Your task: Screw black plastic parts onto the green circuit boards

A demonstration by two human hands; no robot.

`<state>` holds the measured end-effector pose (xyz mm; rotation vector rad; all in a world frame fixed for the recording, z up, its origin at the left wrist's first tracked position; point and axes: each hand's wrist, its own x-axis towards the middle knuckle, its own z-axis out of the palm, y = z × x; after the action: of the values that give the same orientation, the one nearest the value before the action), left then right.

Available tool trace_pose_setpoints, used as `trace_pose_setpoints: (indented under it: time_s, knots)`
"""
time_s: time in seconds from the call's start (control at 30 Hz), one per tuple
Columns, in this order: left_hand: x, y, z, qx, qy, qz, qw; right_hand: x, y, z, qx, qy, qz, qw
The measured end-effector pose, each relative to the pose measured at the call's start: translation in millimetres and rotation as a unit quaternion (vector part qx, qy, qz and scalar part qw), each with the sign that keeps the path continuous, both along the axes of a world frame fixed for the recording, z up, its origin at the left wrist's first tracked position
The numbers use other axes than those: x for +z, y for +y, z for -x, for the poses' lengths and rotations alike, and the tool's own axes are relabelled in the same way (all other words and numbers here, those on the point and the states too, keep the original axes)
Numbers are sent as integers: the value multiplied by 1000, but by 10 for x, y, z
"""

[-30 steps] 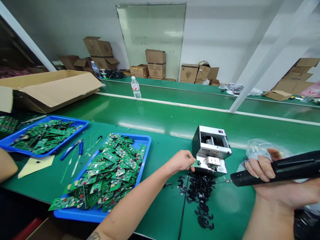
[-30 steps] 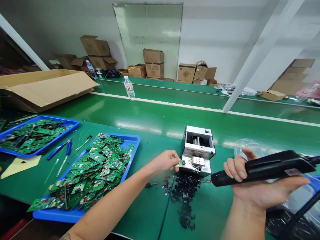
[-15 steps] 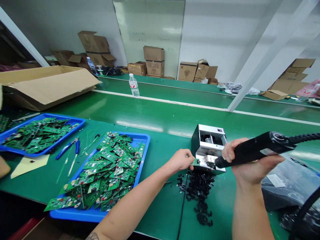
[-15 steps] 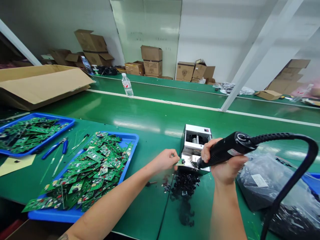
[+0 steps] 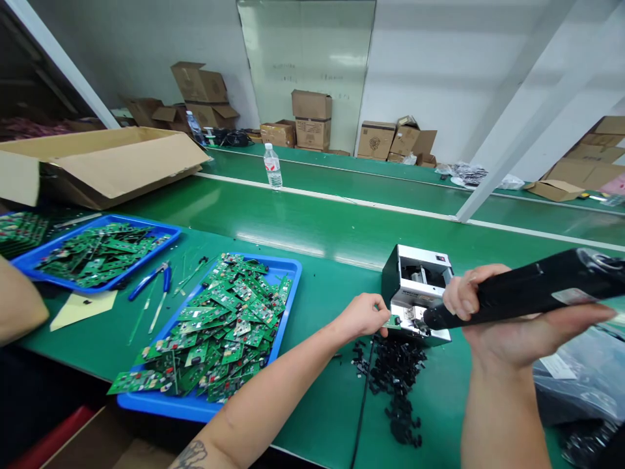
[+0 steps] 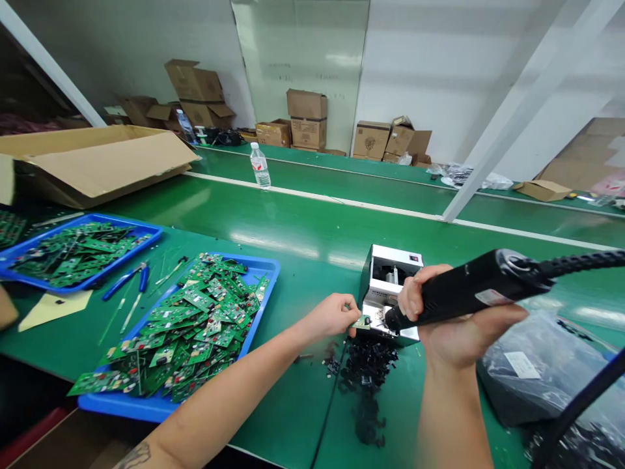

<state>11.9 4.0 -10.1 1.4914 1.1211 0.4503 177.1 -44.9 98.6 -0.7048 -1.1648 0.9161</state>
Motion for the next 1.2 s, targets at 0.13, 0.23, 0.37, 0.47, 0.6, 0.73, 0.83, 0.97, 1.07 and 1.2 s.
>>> trace_pose_setpoints:
  time_s: [0.13,0.23,0.37,0.47,0.6,0.73,0.83,0.97,1.07,1.2]
  knots:
    - [16,0,1,-1,-1,0,1000,43,140,136,4,-8,-21,1000]
    - [13,-2,-4,-1,-7,-2,1000,15,220,208,7,-22,-19,1000]
    - [0,-6,-17,4,-6,-3,1000,-25,264,245,19,-40,-10,999]
    - [-5,-7,-20,7,-5,-7,1000,-49,276,243,35,-34,-6,999]
    - [0,-8,-15,6,-4,-9,1000,-80,287,242,34,-29,5,999]
    - [-18,-2,-13,6,-5,-11,1000,-120,302,254,38,-46,5,998]
    - [-56,8,-17,4,-5,-17,1000,-153,306,260,66,-25,9,997]
    - [-100,23,-23,0,-6,-29,1000,-178,313,273,83,-10,4,996]
    - [-104,29,-27,-1,-6,-31,999,-182,329,287,84,-16,-15,996]
    - [-76,21,-31,5,-7,-22,1000,-163,329,259,87,-11,-31,996]
